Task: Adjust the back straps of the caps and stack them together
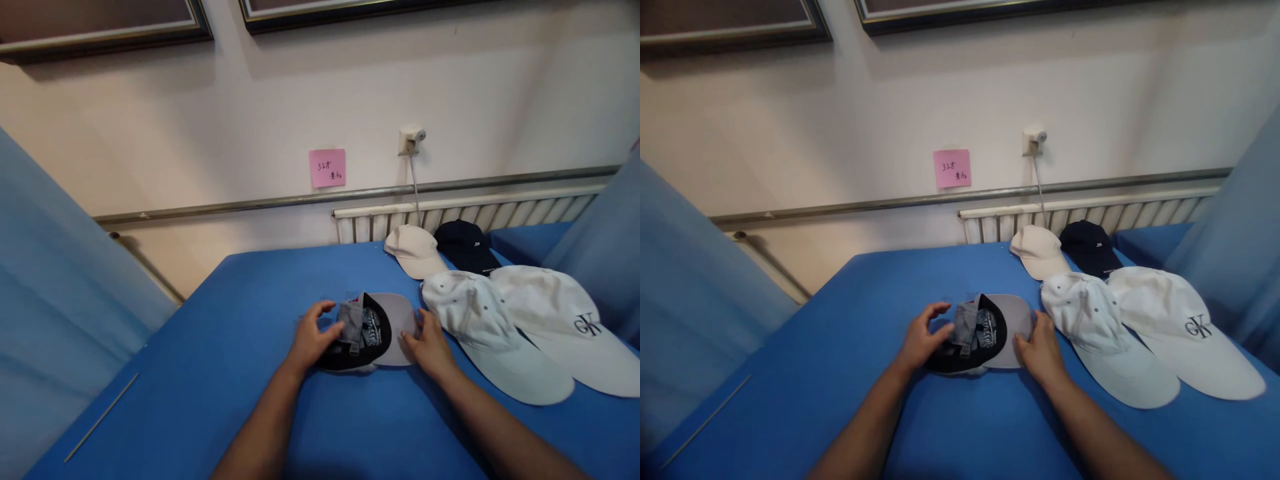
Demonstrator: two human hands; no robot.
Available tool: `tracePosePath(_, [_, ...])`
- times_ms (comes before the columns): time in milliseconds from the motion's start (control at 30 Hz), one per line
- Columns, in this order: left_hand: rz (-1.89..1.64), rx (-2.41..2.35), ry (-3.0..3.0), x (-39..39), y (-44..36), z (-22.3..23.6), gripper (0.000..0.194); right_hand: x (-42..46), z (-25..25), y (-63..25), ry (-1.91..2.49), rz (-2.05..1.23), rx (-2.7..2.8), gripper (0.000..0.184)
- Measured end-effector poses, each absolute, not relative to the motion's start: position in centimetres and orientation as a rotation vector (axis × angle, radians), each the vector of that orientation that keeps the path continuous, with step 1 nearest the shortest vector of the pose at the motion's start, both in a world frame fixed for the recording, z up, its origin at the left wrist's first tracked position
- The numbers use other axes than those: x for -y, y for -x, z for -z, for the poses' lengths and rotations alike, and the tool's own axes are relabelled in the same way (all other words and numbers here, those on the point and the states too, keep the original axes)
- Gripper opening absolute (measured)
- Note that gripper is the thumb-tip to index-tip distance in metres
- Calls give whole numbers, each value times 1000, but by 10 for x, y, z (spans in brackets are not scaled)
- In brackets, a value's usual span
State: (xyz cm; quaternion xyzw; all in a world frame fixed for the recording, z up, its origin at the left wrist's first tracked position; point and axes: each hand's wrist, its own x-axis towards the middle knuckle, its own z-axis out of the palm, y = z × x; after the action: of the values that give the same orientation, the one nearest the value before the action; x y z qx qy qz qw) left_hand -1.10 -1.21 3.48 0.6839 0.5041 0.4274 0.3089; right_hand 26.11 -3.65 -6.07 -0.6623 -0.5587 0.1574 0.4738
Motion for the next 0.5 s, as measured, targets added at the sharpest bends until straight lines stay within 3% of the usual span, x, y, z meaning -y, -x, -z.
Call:
tracePosePath(133, [-824, -1253, -2187, 27, -8, -32, 70, 36, 64, -272, 1680, -534, 1297, 65])
tracePosePath(267, [-855, -1409, -2161, 22, -9, -19, 46, 32, 53, -277, 1668, -703, 1260, 51])
tracePosePath(367, [-862, -1536, -2041, 15, -4, -13, 32, 38, 45, -271, 1507, -1062, 1286, 37])
tracePosePath(500, [-1010, -1694, -1895, 13, 4, -19, 23, 52, 33, -251, 1270, -1410, 1374, 34])
